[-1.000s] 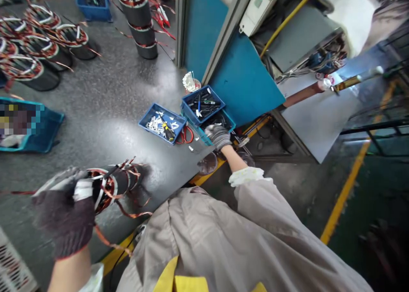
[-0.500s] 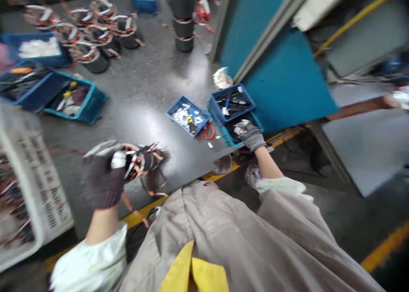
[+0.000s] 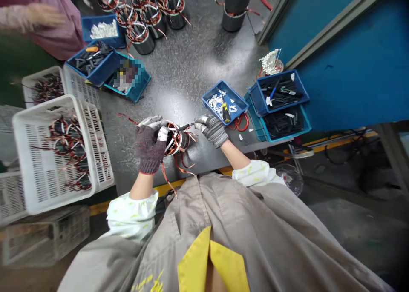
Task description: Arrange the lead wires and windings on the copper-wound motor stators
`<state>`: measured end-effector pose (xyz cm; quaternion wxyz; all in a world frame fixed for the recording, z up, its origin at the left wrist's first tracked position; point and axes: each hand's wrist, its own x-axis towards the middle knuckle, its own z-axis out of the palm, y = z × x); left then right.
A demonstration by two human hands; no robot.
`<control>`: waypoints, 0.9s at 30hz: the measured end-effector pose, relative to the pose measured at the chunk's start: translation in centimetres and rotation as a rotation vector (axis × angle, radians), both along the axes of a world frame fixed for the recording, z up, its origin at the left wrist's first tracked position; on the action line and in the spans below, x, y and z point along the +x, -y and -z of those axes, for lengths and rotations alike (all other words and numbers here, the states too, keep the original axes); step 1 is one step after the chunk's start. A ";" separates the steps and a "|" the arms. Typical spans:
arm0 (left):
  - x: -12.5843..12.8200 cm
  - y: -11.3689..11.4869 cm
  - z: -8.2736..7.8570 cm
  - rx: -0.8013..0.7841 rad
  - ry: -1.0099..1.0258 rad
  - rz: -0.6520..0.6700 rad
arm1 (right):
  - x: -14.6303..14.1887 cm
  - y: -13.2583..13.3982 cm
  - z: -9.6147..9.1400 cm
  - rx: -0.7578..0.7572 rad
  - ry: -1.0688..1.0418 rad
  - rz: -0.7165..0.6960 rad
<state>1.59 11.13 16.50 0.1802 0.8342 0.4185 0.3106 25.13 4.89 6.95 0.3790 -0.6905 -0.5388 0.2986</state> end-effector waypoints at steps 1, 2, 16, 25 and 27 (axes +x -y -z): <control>0.0 0.0 0.1 -0.003 0.011 0.011 | 0.1 -0.1 0.0 0.007 -0.014 -0.024; 0.0 -0.1 0.1 -0.004 0.021 0.018 | 0.2 -0.2 0.0 0.013 -0.033 -0.049; 0.0 -0.5 0.1 0.056 -0.001 0.013 | -1.7 -0.5 -1.8 -0.095 -0.179 -0.143; 1.7 -0.8 -1.9 -0.023 -0.190 -0.104 | 15.6 11.4 -3.8 -0.481 0.257 0.425; 1.9 -0.5 -2.0 -0.026 -0.185 -0.099 | 20.1 13.4 -2.9 -0.579 0.353 0.579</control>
